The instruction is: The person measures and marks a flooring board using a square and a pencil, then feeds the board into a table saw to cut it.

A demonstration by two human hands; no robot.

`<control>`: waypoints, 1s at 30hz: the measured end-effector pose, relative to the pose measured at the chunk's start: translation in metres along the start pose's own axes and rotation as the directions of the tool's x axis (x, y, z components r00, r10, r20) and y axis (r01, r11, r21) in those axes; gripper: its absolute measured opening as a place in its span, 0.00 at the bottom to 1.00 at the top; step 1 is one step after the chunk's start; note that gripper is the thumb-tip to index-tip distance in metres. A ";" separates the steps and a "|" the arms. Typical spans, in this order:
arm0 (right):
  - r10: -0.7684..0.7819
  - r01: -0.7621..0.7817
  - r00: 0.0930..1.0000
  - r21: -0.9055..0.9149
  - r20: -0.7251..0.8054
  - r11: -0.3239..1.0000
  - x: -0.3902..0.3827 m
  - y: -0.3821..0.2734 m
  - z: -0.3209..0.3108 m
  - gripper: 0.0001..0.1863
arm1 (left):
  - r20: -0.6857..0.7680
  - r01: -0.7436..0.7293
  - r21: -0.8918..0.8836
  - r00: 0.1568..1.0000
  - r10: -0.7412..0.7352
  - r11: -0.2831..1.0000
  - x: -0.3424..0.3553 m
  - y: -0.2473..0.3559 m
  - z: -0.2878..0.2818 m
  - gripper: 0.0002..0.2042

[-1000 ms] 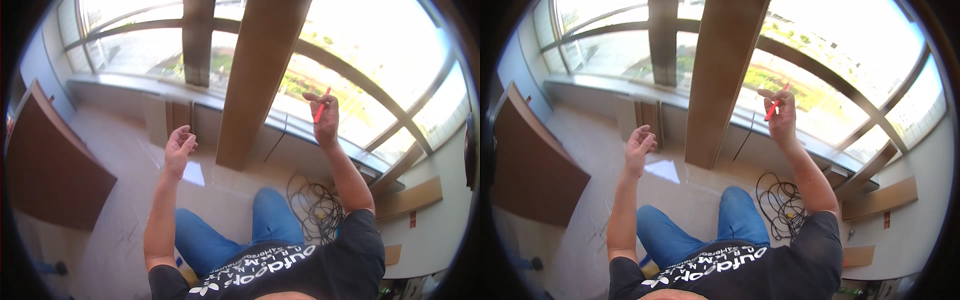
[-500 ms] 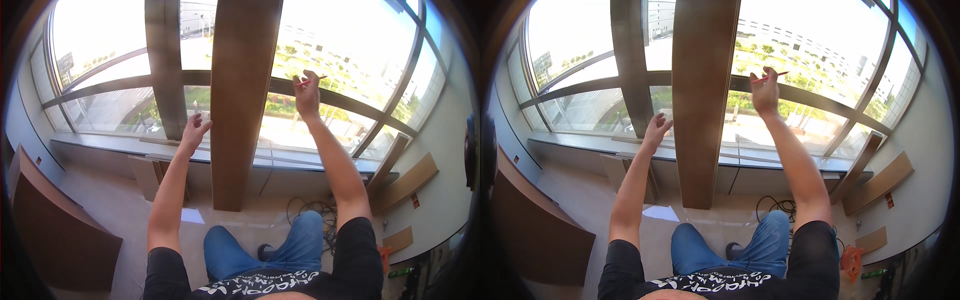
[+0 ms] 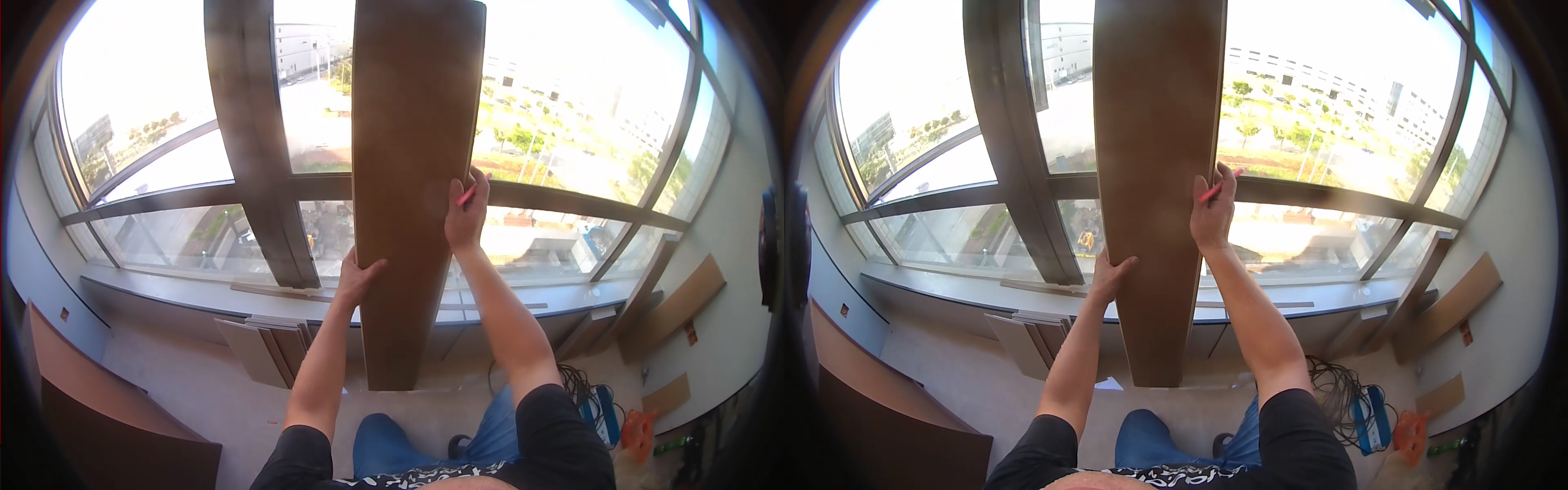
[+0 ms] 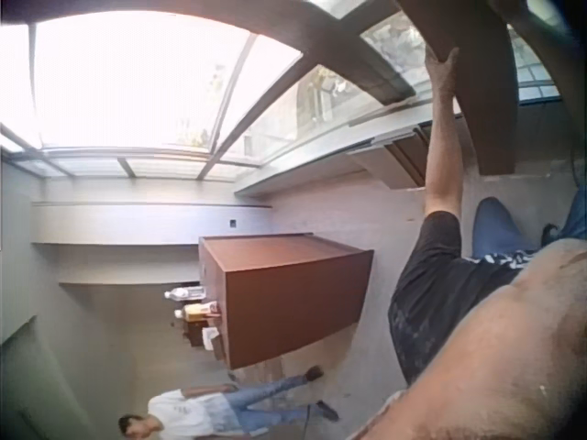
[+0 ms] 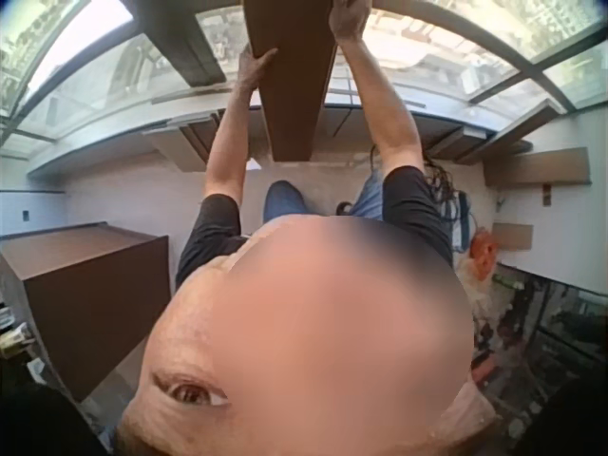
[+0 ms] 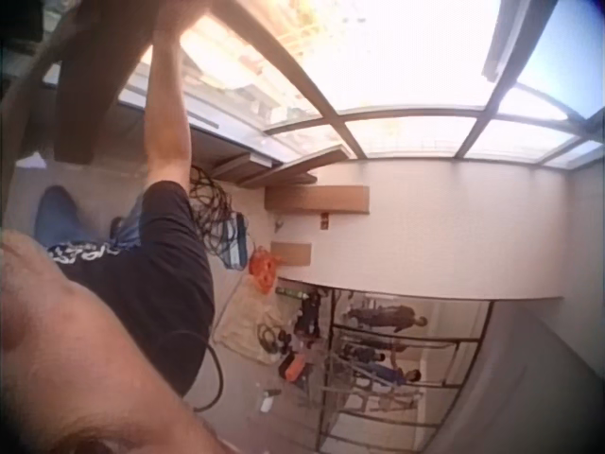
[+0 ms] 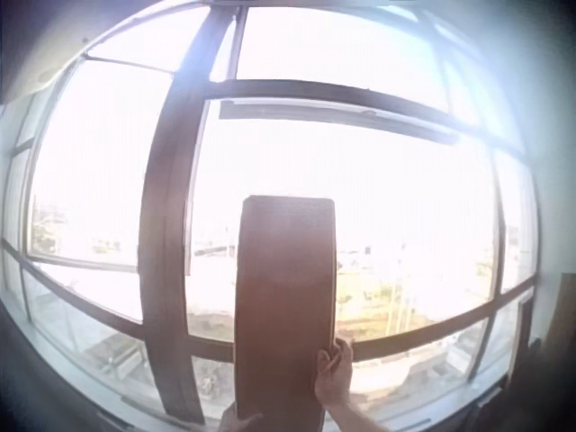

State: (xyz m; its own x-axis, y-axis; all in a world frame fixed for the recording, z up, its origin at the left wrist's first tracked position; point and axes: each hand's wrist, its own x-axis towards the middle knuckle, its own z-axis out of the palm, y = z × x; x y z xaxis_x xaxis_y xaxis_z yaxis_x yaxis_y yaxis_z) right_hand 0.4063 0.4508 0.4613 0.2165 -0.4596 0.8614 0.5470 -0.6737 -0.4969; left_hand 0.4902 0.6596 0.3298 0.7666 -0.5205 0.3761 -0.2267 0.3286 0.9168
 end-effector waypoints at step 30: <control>0.095 -0.132 0.977 0.196 0.190 0.972 -0.031 -0.119 -0.035 0.22 | 0.454 0.474 -0.872 0.876 -0.161 0.122 -0.136 -0.119 -0.129 0.30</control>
State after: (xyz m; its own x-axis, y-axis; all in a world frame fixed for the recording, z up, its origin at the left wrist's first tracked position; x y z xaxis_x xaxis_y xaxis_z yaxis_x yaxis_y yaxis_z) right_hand 0.3057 0.5252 0.4900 0.4170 -0.4033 0.8146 0.6610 -0.4806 -0.5763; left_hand 0.4904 0.7927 0.1519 0.4355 -0.8668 0.2431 0.8597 0.4805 0.1731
